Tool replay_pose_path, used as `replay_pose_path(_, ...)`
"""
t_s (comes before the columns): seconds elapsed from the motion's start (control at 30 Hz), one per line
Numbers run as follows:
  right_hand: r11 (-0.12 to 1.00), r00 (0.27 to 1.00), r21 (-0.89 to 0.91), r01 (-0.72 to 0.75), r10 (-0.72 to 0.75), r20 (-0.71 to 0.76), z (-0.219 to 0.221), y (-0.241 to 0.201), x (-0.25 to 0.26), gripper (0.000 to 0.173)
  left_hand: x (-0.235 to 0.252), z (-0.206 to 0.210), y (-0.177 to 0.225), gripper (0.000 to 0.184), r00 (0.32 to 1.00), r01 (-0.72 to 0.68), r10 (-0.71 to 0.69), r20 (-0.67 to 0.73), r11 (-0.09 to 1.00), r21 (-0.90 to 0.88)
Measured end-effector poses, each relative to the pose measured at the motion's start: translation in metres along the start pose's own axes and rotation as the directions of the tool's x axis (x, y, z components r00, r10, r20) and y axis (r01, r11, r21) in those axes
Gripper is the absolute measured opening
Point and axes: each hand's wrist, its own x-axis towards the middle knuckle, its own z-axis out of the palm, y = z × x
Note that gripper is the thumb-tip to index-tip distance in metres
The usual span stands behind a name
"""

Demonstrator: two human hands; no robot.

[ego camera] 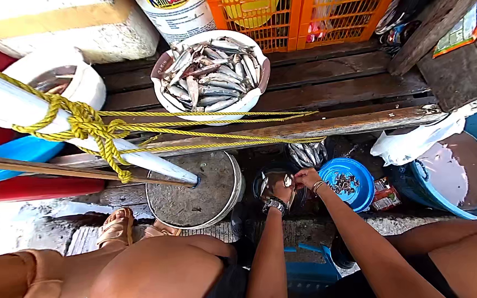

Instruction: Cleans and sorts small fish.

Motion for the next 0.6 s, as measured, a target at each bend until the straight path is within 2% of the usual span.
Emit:
replay_pose_path(0.17,0.985,0.992,0.124,-0.121,0.118,0.033,-0.005,0.002,0.001,0.021,0.0,0.0,0.002,0.037,0.996,-0.016,0.014,0.084,0.999,0.029)
replay_pose_path(0.27,0.994,0.999,0.102,-0.05,0.051,-0.008,0.001,0.007,0.003,0.015,-0.001,0.001,-0.001,0.033,0.999,-0.017,0.018,0.038,1.0,-0.021)
replay_pose_path(0.4,0.992,0.995,-0.086,0.095,-0.096,-0.007,0.009,0.008,0.002,0.016,0.002,0.005,-0.012,0.029,0.998,0.01,-0.019,-0.066,0.991,-0.132)
replay_pose_path(0.5,0.977,0.99,-0.165,0.138,-0.134,0.033,0.011,0.01,0.003,0.017,0.002,0.005,-0.014,0.029,0.995,0.043,-0.053,-0.083,0.992,-0.119)
replay_pose_path(0.6,0.975,0.987,-0.158,0.158,-0.15,0.059,0.012,0.013,0.003,0.015,0.004,0.003,-0.016,0.03,0.991,0.088,-0.101,-0.085,0.986,-0.143)
